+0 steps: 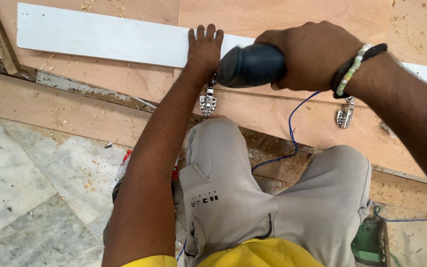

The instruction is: The person assembles furniture by opening a packet of hinges, positioning the hinges on a wooden panel, and securing them using a power drill.

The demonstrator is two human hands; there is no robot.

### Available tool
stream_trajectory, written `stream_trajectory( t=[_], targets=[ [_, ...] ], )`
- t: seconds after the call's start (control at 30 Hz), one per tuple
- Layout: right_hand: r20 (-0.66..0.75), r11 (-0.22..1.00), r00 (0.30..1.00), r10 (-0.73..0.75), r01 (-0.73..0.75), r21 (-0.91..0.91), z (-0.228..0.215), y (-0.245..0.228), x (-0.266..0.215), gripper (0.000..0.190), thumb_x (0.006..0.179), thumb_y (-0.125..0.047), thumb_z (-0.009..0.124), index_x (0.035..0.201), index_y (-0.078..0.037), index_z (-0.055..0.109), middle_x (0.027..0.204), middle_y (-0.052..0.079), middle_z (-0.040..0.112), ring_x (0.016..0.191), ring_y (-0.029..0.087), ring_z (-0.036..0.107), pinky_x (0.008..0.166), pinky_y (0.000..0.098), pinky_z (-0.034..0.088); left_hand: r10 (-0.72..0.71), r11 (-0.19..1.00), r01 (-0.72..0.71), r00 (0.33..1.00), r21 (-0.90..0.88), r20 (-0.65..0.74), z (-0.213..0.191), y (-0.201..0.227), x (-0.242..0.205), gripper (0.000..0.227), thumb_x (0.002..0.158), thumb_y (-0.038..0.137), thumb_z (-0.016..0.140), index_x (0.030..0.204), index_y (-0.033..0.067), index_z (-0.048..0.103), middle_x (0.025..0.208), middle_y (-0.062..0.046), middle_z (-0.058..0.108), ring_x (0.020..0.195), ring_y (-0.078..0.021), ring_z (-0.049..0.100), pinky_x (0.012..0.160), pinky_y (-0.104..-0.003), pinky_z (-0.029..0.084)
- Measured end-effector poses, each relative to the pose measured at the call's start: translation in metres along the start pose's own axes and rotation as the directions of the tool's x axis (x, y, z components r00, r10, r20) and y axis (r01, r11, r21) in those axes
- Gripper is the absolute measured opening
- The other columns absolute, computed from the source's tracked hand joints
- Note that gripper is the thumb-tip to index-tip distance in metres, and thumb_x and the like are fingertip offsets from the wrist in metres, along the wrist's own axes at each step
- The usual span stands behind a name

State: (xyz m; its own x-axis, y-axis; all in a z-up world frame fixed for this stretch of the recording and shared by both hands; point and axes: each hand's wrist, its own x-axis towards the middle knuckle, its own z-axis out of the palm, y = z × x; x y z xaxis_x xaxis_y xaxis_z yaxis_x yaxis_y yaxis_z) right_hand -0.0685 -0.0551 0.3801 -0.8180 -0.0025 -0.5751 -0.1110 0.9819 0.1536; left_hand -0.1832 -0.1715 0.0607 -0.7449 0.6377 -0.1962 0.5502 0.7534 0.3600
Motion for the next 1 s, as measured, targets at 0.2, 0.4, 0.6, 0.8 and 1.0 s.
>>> stream_trajectory(
  t=[0.2, 0.4, 0.6, 0.8, 1.0],
  targets=[
    [-0.042, 0.999, 0.998, -0.043, 0.041, -0.03, 0.001, 0.005, -0.001, 0.065, 0.077, -0.034, 0.085, 0.137, -0.039, 0.062, 0.102, 0.007, 0.078, 0.089, 0.034, 0.074, 0.08, 0.0476, 0.059, 0.028, 0.993, -0.025, 0.999, 0.115, -0.026, -0.004, -0.001, -0.003, 0.101, 0.064, 0.007, 0.088, 0.151, 0.0048, 0.037, 0.153, -0.023, 0.034, 0.143, -0.0448, 0.029, 0.117, -0.063, 0.02],
    [0.01, 0.976, 0.997, -0.077, 0.077, -0.202, -0.014, -0.007, -0.004, 0.064, 0.084, -0.031, 0.08, 0.142, -0.048, 0.058, 0.102, 0.005, 0.077, 0.089, 0.031, 0.074, 0.075, 0.0449, 0.06, 0.031, 0.993, -0.03, 0.999, 0.116, -0.014, -0.01, 0.001, -0.009, 0.107, 0.062, 0.011, 0.091, 0.153, 0.0044, 0.035, 0.154, -0.022, 0.034, 0.144, -0.0451, 0.03, 0.118, -0.064, 0.022],
    [-0.038, 0.983, 0.989, -0.143, 0.137, -0.124, -0.003, 0.0, -0.005, 0.065, 0.079, -0.03, 0.083, 0.139, -0.044, 0.06, 0.099, 0.006, 0.078, 0.086, 0.032, 0.074, 0.073, 0.0464, 0.059, -0.001, 0.986, -0.005, 0.999, 0.166, 0.034, -0.012, 0.005, -0.004, 0.12, 0.053, 0.011, 0.097, 0.153, 0.0067, 0.031, 0.153, -0.022, 0.031, 0.143, -0.0444, 0.028, 0.117, -0.062, 0.02],
    [-0.219, 0.928, 0.973, 0.068, 0.019, 0.372, 0.035, 0.052, -0.067, 0.078, 0.075, -0.022, 0.087, 0.147, -0.024, 0.058, 0.102, 0.012, 0.078, 0.078, 0.029, 0.075, 0.072, 0.0431, 0.061, -0.01, 0.993, 0.003, 0.998, 0.121, 0.06, -0.009, 0.001, -0.008, 0.122, 0.052, 0.013, 0.098, 0.154, 0.0078, 0.03, 0.154, -0.019, 0.033, 0.145, -0.0423, 0.029, 0.12, -0.06, 0.021],
    [-0.4, 0.761, 0.798, 0.451, -0.11, 0.639, 0.142, 0.074, -0.165, 0.076, 0.071, -0.007, 0.089, 0.14, 0.005, 0.06, 0.111, 0.024, 0.073, 0.083, 0.029, 0.073, 0.071, 0.0411, 0.062, 0.005, 0.988, -0.016, 0.998, 0.152, 0.07, -0.007, -0.001, -0.007, 0.129, 0.048, 0.018, 0.1, 0.154, 0.007, 0.029, 0.154, -0.018, 0.032, 0.144, -0.042, 0.029, 0.12, -0.06, 0.021]
  ],
)
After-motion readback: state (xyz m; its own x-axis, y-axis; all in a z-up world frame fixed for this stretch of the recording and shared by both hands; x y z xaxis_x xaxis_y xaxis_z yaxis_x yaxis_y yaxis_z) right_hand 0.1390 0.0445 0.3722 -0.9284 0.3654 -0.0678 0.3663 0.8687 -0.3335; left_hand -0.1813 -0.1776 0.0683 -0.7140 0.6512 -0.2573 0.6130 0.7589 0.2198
